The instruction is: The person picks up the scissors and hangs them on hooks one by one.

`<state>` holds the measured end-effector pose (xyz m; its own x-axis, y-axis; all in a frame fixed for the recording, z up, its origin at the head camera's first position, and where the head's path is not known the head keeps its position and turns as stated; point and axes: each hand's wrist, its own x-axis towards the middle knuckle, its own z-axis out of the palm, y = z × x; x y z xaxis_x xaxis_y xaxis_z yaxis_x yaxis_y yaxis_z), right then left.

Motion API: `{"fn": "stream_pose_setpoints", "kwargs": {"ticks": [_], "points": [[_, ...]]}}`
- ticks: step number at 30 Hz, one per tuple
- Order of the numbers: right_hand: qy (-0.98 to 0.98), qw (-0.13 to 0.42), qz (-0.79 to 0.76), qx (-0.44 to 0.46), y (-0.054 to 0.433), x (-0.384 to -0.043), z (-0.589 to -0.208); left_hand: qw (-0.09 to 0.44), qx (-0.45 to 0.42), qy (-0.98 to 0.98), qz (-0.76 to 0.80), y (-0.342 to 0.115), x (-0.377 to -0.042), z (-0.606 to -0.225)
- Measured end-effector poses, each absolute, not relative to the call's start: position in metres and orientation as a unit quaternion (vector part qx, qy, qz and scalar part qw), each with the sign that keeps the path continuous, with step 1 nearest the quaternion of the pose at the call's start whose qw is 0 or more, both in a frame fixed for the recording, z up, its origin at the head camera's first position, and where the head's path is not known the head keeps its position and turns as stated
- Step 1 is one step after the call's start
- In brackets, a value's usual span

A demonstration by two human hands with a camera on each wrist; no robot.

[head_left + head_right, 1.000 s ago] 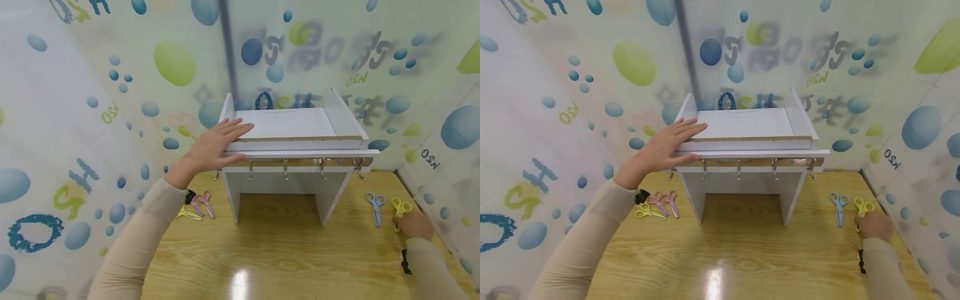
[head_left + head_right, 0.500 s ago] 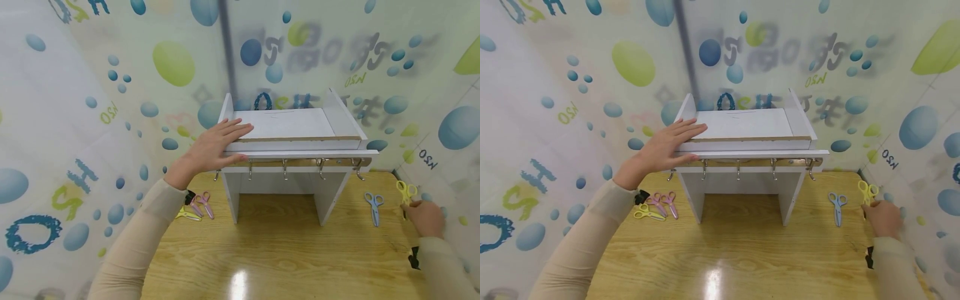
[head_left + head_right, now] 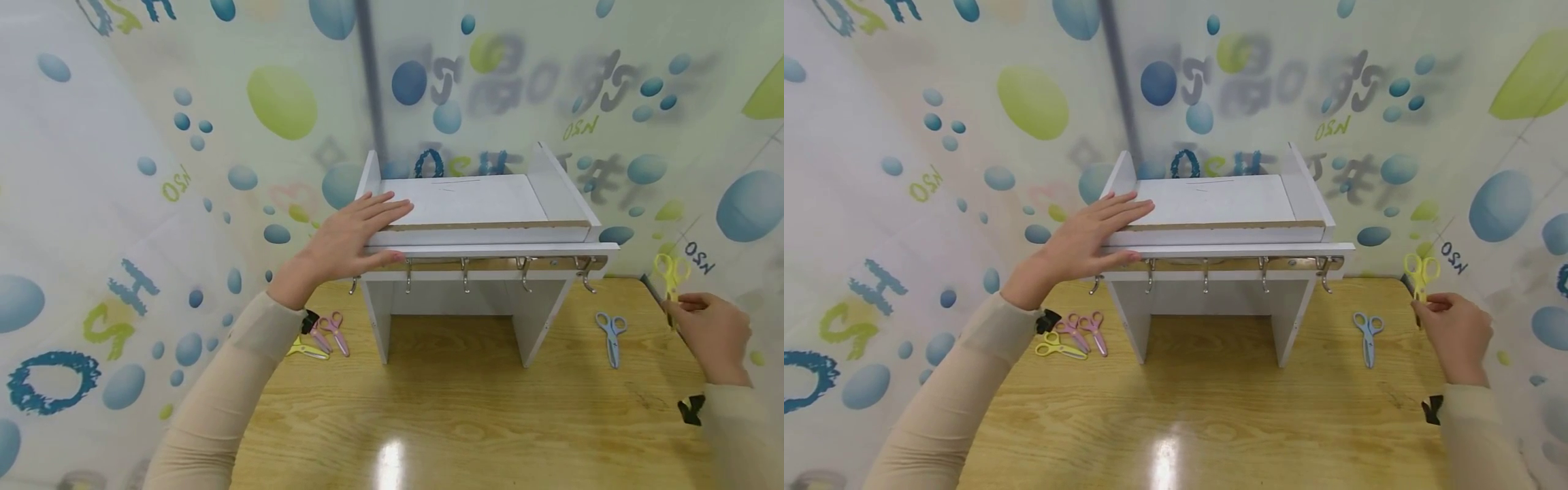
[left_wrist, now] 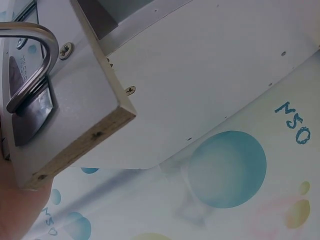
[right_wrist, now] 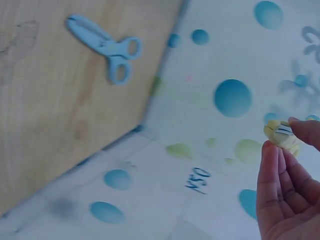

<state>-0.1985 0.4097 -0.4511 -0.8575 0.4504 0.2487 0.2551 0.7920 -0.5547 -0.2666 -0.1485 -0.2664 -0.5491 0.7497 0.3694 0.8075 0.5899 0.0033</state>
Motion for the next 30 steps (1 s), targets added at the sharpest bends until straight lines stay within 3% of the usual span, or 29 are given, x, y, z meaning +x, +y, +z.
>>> {"fn": "stream_pose_setpoints", "kwargs": {"ticks": [16,30], "points": [[-0.89,0.323,0.301,-0.118,0.368,-0.172,-0.382,0.164,-0.44,-0.878,-0.091,-0.148,-0.266,-0.267],[-0.878,0.343,0.327,-0.068,0.333,-0.142,-0.357,0.165,-0.441,-0.877,-0.094,-0.148,-0.266,-0.267]]}}
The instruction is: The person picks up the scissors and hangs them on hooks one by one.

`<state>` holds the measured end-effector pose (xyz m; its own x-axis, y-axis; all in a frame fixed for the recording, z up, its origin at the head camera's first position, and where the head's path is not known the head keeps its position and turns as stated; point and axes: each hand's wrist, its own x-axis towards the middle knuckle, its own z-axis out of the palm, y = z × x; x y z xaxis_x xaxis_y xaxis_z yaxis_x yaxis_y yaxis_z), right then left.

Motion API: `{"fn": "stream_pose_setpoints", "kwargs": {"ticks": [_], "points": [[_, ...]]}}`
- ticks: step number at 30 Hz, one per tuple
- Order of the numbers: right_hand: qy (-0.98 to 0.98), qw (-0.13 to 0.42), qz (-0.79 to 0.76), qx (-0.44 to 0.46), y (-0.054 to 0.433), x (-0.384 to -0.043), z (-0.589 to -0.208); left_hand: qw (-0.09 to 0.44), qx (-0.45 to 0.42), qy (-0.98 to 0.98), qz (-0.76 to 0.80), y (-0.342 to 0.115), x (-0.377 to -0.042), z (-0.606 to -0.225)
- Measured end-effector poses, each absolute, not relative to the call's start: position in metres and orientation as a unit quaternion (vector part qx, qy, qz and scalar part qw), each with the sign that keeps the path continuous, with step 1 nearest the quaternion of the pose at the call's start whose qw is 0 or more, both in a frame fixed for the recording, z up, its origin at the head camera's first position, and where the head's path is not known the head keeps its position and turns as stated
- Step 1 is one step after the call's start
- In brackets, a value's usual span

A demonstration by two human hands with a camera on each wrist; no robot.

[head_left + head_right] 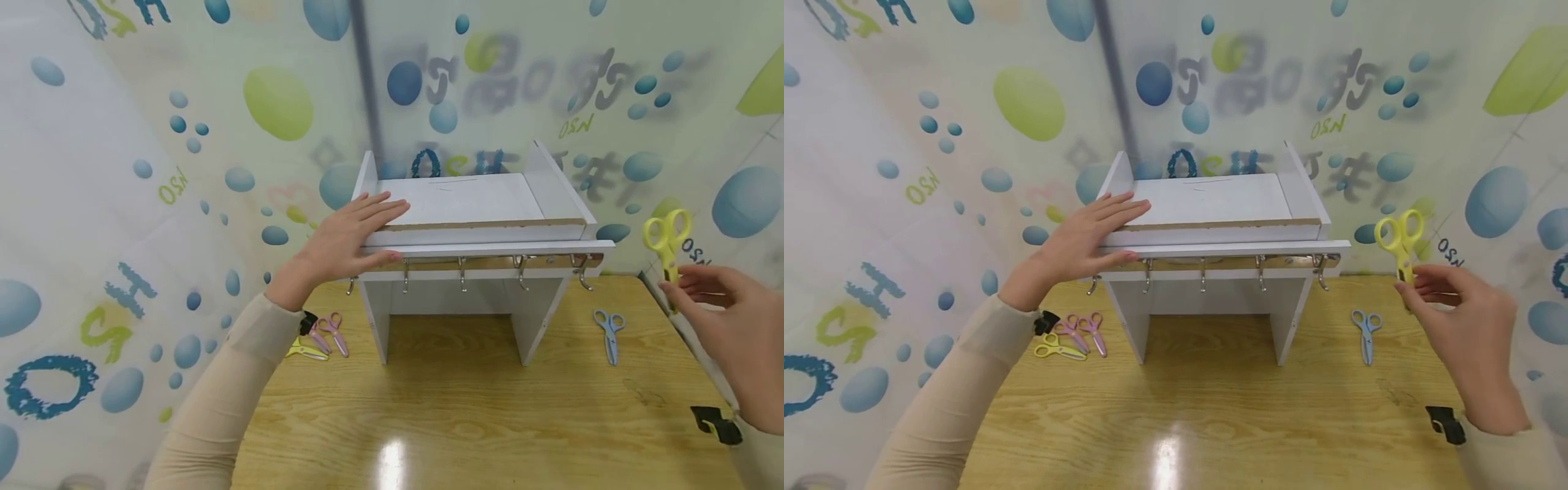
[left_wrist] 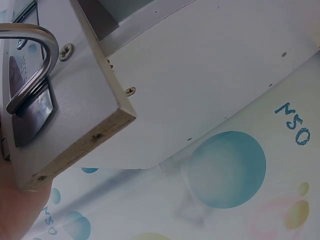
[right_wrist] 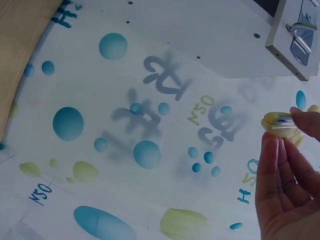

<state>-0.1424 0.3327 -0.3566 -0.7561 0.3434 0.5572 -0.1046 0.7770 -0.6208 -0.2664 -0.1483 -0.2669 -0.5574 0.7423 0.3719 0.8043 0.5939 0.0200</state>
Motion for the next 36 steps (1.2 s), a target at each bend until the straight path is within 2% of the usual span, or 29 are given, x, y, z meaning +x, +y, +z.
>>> {"fn": "stream_pose_setpoints", "kwargs": {"ticks": [7,13,36], "points": [[-0.86,0.399,0.317,0.042,0.32,-0.132,-0.353,0.17,-0.442,-0.876,-0.093,-0.149,-0.267,-0.267],[-0.849,0.416,0.308,0.101,0.312,-0.128,-0.36,0.169,-0.442,-0.876,-0.095,-0.149,-0.267,-0.268],[-0.851,0.404,0.31,0.134,0.288,-0.121,-0.394,0.167,-0.442,-0.876,-0.091,-0.148,-0.267,-0.267]]}}
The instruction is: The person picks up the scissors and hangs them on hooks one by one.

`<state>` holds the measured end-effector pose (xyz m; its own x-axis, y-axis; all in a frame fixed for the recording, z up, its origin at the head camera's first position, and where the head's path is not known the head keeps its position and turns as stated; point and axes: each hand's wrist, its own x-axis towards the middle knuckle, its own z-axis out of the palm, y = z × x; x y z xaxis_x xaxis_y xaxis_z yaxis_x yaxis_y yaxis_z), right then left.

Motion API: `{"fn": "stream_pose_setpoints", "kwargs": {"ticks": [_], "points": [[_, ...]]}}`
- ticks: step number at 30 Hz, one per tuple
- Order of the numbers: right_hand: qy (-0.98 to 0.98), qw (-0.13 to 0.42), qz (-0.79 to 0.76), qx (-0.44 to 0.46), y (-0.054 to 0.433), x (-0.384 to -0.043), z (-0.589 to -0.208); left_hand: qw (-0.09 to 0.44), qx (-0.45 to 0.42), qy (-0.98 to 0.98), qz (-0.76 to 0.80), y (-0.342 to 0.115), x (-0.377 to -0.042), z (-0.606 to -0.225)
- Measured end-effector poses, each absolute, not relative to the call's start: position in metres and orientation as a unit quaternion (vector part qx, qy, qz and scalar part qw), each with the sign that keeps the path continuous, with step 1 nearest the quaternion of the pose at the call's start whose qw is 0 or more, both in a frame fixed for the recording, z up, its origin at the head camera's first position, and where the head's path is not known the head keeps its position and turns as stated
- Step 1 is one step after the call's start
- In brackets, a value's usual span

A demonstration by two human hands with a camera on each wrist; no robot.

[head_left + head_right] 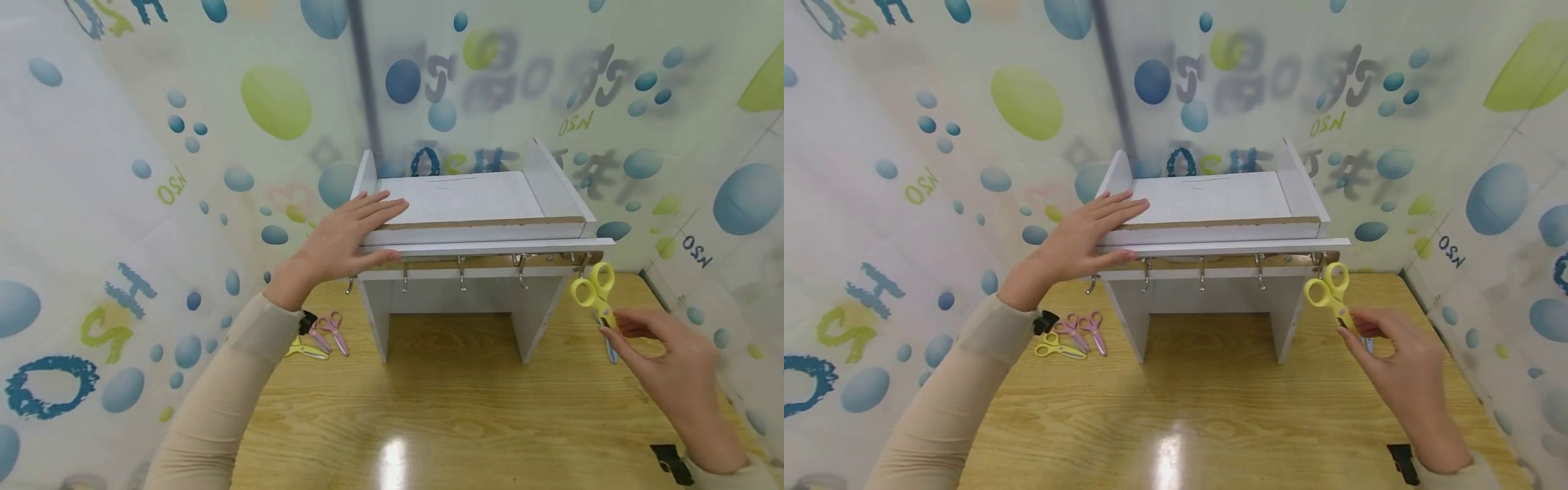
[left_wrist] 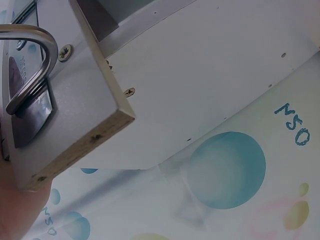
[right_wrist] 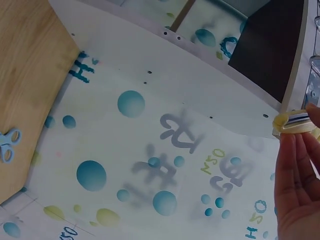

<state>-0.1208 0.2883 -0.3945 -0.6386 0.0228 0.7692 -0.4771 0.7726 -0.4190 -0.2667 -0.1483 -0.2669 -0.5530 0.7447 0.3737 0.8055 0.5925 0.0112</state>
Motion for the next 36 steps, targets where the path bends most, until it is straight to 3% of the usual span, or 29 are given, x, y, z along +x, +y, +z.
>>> {"fn": "stream_pose_setpoints", "kwargs": {"ticks": [17,30,36], "points": [[-0.824,0.442,0.321,0.152,0.286,-0.127,-0.41,0.165,-0.442,-0.877,-0.094,-0.148,-0.267,-0.267],[-0.858,0.406,0.28,0.141,0.287,-0.128,-0.42,0.166,-0.442,-0.876,-0.096,-0.148,-0.267,-0.267],[-0.848,0.436,0.267,0.141,0.286,-0.133,-0.429,0.165,-0.441,-0.877,-0.096,-0.148,-0.267,-0.268]]}}
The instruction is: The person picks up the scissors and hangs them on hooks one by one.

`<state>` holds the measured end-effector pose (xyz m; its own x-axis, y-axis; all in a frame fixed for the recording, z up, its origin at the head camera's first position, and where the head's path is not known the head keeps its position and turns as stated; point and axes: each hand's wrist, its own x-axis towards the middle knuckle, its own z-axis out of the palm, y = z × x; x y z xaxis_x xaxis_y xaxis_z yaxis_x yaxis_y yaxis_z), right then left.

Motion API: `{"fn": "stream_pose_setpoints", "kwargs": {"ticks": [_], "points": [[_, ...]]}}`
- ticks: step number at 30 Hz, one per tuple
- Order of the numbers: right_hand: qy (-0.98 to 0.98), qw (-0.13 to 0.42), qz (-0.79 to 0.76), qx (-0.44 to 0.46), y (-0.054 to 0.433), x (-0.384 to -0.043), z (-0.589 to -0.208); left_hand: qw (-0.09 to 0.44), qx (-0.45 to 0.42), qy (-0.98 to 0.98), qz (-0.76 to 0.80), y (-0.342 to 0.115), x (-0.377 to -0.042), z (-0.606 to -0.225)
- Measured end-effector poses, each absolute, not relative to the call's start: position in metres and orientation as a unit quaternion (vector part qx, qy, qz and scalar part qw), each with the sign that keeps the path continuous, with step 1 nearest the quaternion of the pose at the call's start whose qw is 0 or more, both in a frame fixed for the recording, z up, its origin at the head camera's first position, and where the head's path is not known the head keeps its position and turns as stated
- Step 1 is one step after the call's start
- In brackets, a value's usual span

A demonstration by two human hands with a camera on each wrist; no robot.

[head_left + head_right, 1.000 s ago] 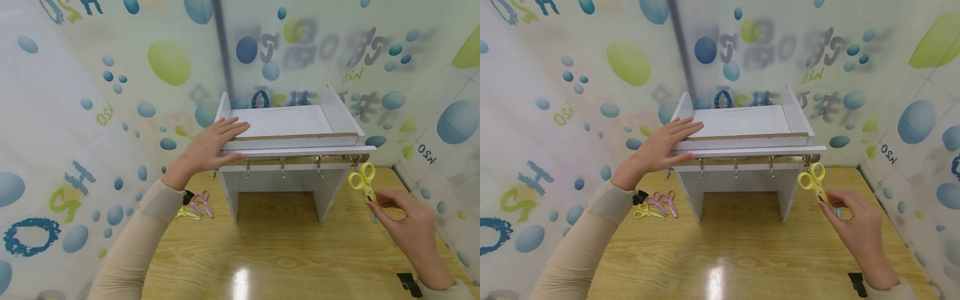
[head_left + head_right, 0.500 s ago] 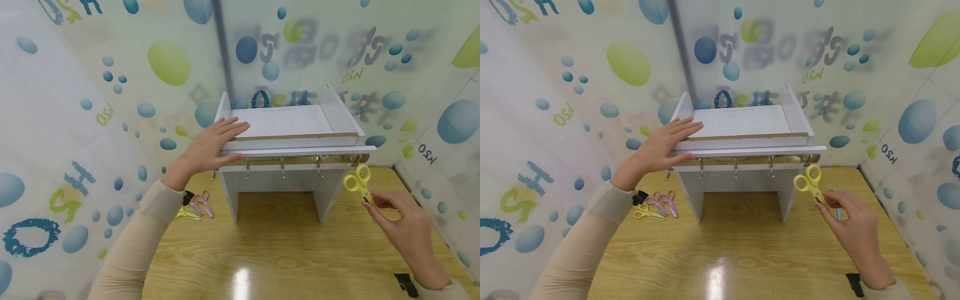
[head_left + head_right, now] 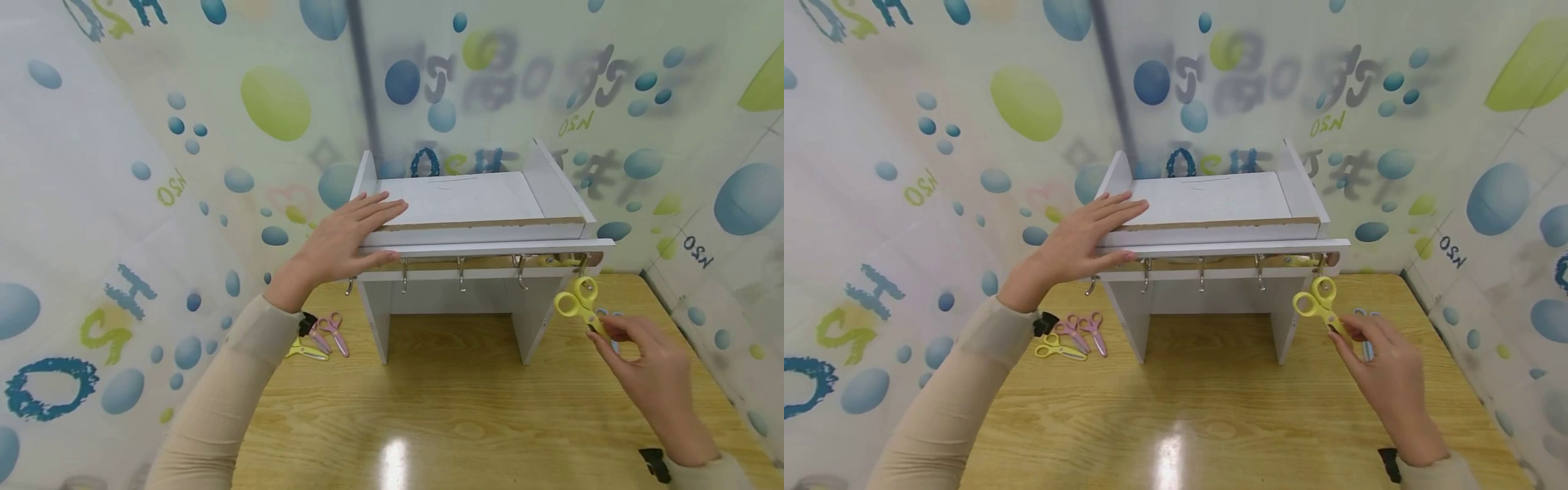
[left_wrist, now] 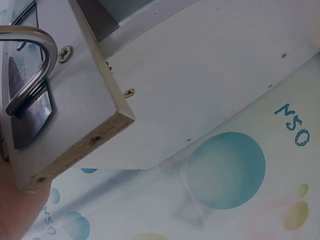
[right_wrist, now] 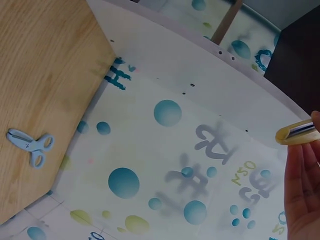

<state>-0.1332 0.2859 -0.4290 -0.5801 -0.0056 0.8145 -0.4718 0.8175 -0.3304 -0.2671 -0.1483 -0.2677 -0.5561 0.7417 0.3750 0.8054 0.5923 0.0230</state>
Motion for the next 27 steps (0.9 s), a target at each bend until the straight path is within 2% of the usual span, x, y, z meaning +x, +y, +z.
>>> {"fn": "stream_pose_setpoints", "kwargs": {"ticks": [6,13,19,27], "points": [[-0.849,0.448,0.247,0.129,0.285,-0.139,-0.437,0.168,-0.442,-0.876,-0.098,-0.148,-0.267,-0.268],[-0.876,0.403,0.239,0.112,0.287,-0.141,-0.439,0.166,-0.439,-0.877,-0.101,-0.148,-0.265,-0.267],[-0.878,0.394,0.248,0.108,0.288,-0.142,-0.442,0.166,-0.441,-0.876,-0.1,-0.149,-0.265,-0.267],[-0.867,0.418,0.254,0.1,0.295,-0.146,-0.447,0.17,-0.443,-0.875,-0.098,-0.148,-0.267,-0.268]]}}
